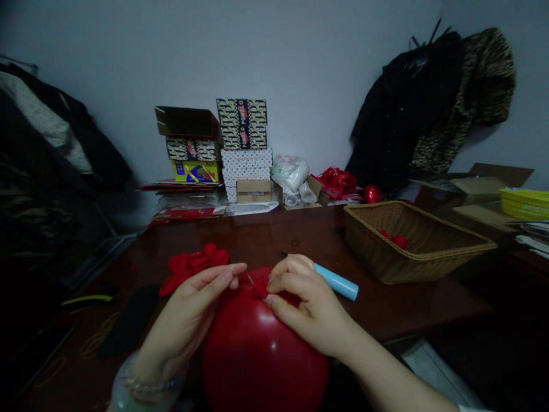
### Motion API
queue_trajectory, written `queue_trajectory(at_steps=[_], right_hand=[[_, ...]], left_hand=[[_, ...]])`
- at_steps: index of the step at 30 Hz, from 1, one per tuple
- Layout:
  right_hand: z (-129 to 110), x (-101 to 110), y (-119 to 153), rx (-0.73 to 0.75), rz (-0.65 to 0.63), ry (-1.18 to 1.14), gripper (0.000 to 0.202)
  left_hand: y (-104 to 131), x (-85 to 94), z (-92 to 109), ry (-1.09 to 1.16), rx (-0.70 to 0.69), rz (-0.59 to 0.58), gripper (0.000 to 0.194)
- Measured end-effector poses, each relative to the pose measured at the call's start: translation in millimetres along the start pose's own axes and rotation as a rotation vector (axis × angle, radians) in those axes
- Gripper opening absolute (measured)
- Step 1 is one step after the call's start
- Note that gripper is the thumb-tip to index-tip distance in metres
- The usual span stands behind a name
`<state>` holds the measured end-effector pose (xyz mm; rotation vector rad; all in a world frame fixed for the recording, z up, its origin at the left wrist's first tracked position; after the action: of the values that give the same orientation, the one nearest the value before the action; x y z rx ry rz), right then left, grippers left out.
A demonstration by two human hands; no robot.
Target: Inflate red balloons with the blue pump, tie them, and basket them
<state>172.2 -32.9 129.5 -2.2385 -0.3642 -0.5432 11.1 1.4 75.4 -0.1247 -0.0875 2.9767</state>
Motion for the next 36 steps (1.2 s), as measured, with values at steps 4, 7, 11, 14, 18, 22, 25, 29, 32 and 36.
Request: queue_trajectory(at_steps=[4,7,11,14,18,22,25,29,32,36], right_hand=[[-8.4,-4.2,-0.8,0.049,-0.007,0.041,0.009],[-16.2,-9.3,-0.4,0.083,-0.047,0.082,0.009],[-27.7,-17.9,3.1,0.114,-0.120,0.137,0.011],[-34.8,-22.9,6.0,0.127,-0.144,0.154,0.010],[-40.4,-28.2,8.0,0.140,-0.158,0.155,0.010],[-39.1,-27.9,8.0,0.130,-0.162,0.151,0.011],[-30.9,-21.4,6.5,0.091,-0.132,0.130,0.010],[-14.7,-6.3,4.1,0.024,-0.014,0.075,0.010],[-0.7,-0.3,3.1,-0.041,0.056,0.000,0.006],[8.9,-3.9,0.9,-0.091,0.065,-0.049,0.009]], left_hand=[[1.8,-6.1,0.8,0.013,-0.019,-0.010,0.032],[5.1,-5.4,13.3,-0.189,-0.172,0.026,0.029],[15.1,-11.5,38.1,-0.479,-0.487,0.088,0.023],[24.6,-19.3,50.4,-0.625,-0.673,0.138,0.024],[33.3,-21.2,57.2,-0.712,-0.778,0.217,0.020],[32.7,-20.0,59.2,-0.693,-0.755,0.167,0.015],[23.7,-20.4,54.5,-0.641,-0.671,0.040,0.021],[10.8,-13.6,46.5,-0.660,-0.581,-0.009,0.030],[6.1,-12.7,42.8,-0.778,-0.564,-0.038,0.029],[7.8,-25.4,38.9,-0.979,-0.592,-0.140,0.028]])
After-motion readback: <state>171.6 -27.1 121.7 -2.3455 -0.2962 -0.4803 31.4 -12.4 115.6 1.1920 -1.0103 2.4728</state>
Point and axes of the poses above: each hand's wrist, its own y-axis away from the middle knuckle, its own x-axis out of the back of the hand, z = x × y, the point moved 9 cm from there along -y, towards the middle knuckle, and after that the axes turned 9 degrees about -y, right-handed, at the moved point
